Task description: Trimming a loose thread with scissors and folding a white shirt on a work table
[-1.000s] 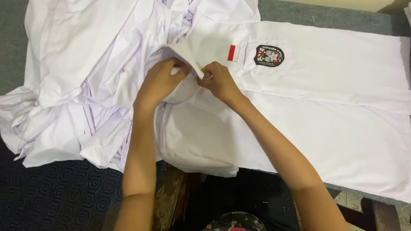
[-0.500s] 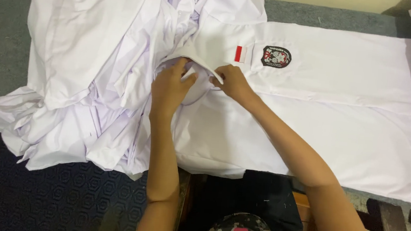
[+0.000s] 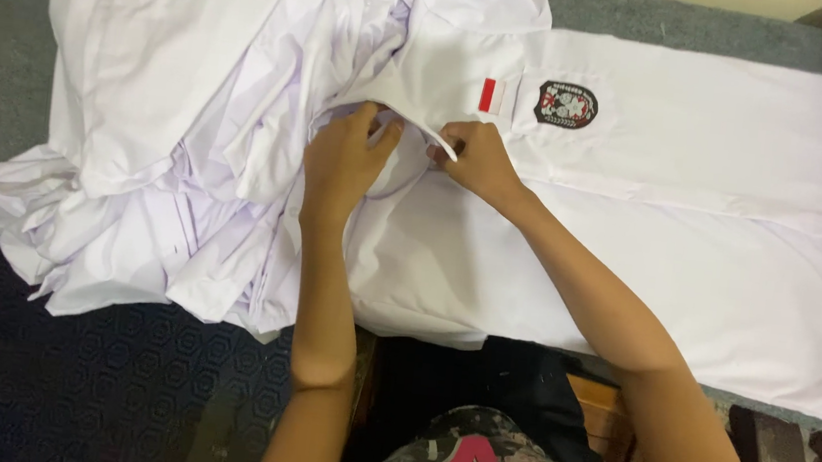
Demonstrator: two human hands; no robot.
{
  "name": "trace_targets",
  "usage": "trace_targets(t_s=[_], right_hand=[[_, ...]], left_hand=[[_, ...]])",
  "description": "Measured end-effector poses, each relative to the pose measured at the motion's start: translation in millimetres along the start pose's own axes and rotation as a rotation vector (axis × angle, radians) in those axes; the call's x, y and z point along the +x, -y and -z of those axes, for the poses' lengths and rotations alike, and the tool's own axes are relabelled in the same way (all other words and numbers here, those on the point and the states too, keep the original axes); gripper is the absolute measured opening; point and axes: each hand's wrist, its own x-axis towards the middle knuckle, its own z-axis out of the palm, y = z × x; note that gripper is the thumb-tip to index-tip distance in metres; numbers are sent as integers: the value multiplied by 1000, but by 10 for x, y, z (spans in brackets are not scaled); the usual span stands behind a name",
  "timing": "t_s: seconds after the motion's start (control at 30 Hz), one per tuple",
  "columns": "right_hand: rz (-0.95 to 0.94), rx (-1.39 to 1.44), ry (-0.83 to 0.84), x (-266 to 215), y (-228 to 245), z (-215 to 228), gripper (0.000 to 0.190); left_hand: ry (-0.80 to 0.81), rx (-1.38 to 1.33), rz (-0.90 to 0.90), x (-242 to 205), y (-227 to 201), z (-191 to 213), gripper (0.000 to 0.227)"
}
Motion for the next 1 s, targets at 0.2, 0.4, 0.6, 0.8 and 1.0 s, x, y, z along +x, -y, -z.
trace_targets(t_s=[0.2,0.4,0.6,0.8,1.0], right_hand=[[29,-93,-57,-91,216,8,10],[99,-50,-136,-162,300,33,18],[181,13,-36,-97,139,51,21],[106,27,-17,-160,240,120,17],[-18,56,10,-146,255,36,23]], left_hand=[[-34,-11,-22,-69,-142,79,43],[-83,27,-77,-86,-220,70,36],[-63,169,-38,5,-123,-72,43],[-57,99,-24,3,-128,-46,41],[-25,76,-21,44,-99,-68,41]])
